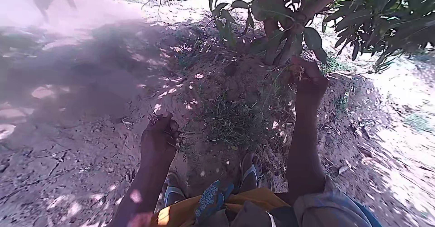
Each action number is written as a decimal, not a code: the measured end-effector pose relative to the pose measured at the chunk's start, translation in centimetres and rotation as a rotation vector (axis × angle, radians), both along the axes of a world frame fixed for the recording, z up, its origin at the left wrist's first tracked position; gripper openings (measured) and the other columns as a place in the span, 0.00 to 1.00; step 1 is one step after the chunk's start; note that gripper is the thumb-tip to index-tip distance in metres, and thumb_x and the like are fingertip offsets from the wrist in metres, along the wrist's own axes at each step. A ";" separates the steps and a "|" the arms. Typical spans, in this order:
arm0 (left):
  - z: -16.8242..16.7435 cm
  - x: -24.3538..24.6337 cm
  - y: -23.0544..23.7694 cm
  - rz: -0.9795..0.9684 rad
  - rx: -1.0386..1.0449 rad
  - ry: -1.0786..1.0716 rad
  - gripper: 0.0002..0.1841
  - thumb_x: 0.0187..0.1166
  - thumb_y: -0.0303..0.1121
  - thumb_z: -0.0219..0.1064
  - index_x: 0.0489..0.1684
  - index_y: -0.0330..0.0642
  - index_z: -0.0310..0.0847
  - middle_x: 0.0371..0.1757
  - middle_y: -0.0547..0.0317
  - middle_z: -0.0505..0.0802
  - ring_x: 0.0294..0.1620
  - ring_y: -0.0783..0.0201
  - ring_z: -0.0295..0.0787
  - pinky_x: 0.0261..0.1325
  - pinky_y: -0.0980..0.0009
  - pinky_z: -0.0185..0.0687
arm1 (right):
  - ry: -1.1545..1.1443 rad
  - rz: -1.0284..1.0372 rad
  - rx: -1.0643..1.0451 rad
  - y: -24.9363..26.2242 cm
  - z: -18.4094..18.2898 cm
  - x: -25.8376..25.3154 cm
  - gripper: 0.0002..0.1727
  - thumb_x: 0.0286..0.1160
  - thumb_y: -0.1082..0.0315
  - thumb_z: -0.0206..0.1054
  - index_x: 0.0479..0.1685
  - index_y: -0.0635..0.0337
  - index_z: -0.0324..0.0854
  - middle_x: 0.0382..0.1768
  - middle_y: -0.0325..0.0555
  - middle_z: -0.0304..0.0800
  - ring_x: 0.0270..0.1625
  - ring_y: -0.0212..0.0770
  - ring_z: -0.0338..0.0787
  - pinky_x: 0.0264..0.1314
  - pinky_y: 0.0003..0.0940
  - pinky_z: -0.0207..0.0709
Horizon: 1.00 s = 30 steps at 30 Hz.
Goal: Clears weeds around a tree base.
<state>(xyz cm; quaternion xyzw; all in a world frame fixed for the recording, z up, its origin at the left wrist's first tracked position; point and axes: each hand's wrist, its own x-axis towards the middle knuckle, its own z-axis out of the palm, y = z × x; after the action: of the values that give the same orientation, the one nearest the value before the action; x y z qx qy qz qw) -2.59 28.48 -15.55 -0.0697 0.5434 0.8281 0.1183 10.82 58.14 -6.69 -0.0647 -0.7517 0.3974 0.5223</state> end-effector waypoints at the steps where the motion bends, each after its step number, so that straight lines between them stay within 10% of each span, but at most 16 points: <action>1: -0.1 0.1 0.2 -0.001 0.004 -0.001 0.12 0.92 0.32 0.51 0.35 0.51 0.75 0.16 0.76 0.77 0.15 0.82 0.73 0.22 0.87 0.73 | 0.080 0.070 -0.069 0.4 0.3 0.3 0.14 0.83 0.80 0.57 0.59 0.69 0.86 0.47 0.37 0.92 0.40 0.26 0.91 0.47 0.25 0.90; 6: -0.7 0.4 0.8 0.008 0.014 -0.015 0.14 0.92 0.28 0.48 0.31 0.49 0.72 0.12 0.76 0.74 0.12 0.81 0.70 0.20 0.87 0.71 | 0.060 -0.061 -0.531 2.5 0.2 2.0 0.11 0.88 0.77 0.54 0.56 0.68 0.82 0.36 0.37 0.93 0.36 0.31 0.95 0.46 0.28 0.92; 13: -1.3 0.9 1.2 -0.018 -0.060 0.033 0.14 0.94 0.29 0.44 0.35 0.49 0.71 0.15 0.75 0.76 0.19 0.75 0.81 0.38 0.77 0.88 | 0.228 -0.394 -0.130 3.3 4.3 6.5 0.17 0.90 0.73 0.54 0.69 0.74 0.75 0.48 0.41 0.91 0.49 0.31 0.94 0.56 0.30 0.90; 17: -0.2 1.1 1.3 -0.034 -0.032 0.022 0.15 0.95 0.31 0.44 0.34 0.50 0.71 0.10 0.78 0.69 0.09 0.78 0.68 0.22 0.80 0.79 | 0.242 -0.385 -0.139 3.4 3.3 6.2 0.18 0.88 0.73 0.58 0.69 0.76 0.76 0.51 0.47 0.93 0.52 0.34 0.95 0.60 0.33 0.90; 23: 0.7 2.1 1.5 -0.146 -0.119 0.132 0.09 0.86 0.24 0.55 0.38 0.50 0.76 0.13 0.78 0.74 0.10 0.82 0.64 0.16 0.86 0.64 | -0.397 -0.107 -0.119 1.4 5.3 7.5 0.14 0.86 0.75 0.59 0.62 0.67 0.85 0.45 0.42 0.94 0.42 0.25 0.93 0.52 0.23 0.88; 30: 2.2 2.9 1.4 -0.214 -0.151 0.221 0.18 0.93 0.28 0.42 0.57 0.37 0.83 0.27 0.71 0.89 0.13 0.83 0.71 0.18 0.88 0.68 | -0.605 0.293 -0.084 -0.8 2.5 3.0 0.13 0.84 0.78 0.60 0.60 0.66 0.86 0.43 0.43 0.93 0.38 0.26 0.91 0.43 0.22 0.87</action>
<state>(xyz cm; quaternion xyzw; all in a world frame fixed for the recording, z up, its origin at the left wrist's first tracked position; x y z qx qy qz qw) 0.33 29.92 -13.35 0.0714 0.6180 0.7704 0.1397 13.80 57.38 -4.18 -0.0924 -0.8569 0.4617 0.2096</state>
